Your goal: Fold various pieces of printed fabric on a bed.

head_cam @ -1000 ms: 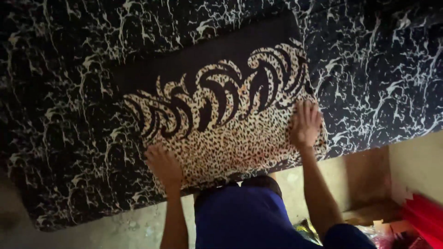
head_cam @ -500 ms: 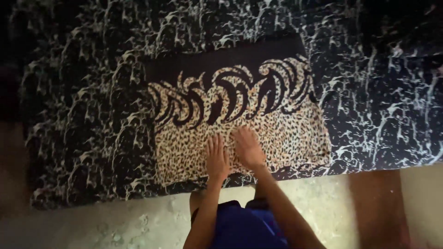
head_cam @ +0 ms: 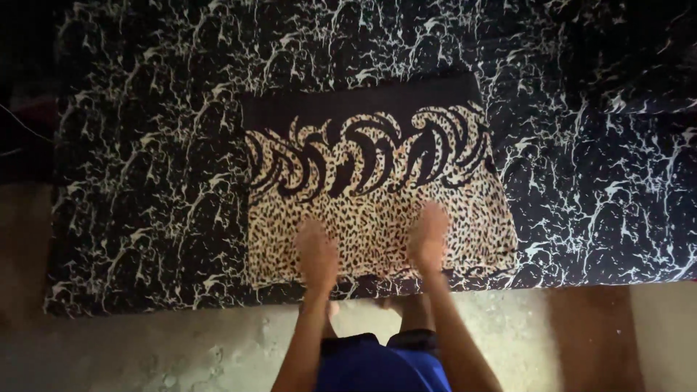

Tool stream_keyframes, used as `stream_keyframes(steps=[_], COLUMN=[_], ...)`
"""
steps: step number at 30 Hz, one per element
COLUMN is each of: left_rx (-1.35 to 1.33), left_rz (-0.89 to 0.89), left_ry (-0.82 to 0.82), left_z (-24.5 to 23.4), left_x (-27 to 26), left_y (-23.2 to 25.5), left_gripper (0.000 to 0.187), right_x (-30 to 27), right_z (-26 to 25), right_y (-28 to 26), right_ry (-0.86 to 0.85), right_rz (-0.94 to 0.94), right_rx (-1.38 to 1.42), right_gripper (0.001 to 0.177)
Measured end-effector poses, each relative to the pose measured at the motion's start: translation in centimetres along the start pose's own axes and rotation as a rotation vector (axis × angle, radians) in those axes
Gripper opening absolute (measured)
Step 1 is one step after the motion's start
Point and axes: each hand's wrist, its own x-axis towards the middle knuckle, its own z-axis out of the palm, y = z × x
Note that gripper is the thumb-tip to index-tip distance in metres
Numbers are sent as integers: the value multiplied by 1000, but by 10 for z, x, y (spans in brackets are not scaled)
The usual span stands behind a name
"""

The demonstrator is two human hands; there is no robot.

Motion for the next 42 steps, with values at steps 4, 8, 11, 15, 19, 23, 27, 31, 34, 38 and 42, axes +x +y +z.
stream_keyframes(steps=[4,8,11,15,19,23,27,31,34,38,42], left_rx=[337,459,621,615,-933,-467,-653,-1008,-672,-433,-843], left_rz=[645,454,181,193,65,503,397,-21,201,272,10], left_ry=[159,109,44,333,37,-171,-203,-319,-47,137,-76], left_z=[79,42,3,-14,32,88,108,81,9,-6,42], left_x=[16,35,56,65,69,62,85,134,158,187,198], left_y=[-29,-55,-104,-150,-93,4,13,-34,-63,-72,43], left_gripper=[62,56,62,60,64,58,58,65,66,63,67], right_x=[-14,19,35,39,50,43,65,100,137,167,174], right_z=[-9,-47,-68,-29,22,74,55,48,28,23,65], right_y=[-77,-47,22,109,60,-46,-68,-7,64,72,-8], right_ry=[322,-180,-579,1,239,-359,-331,-181,-12,85,127], right_rz=[-709,-392,-12,-107,-217,-25,-372,-201,-45,166,-91], right_rx=[-86,-256,-324,-207,434,1567,703,796,651,634,546], right_gripper=[37,34,33,44,51,57,57,53,58,59,59])
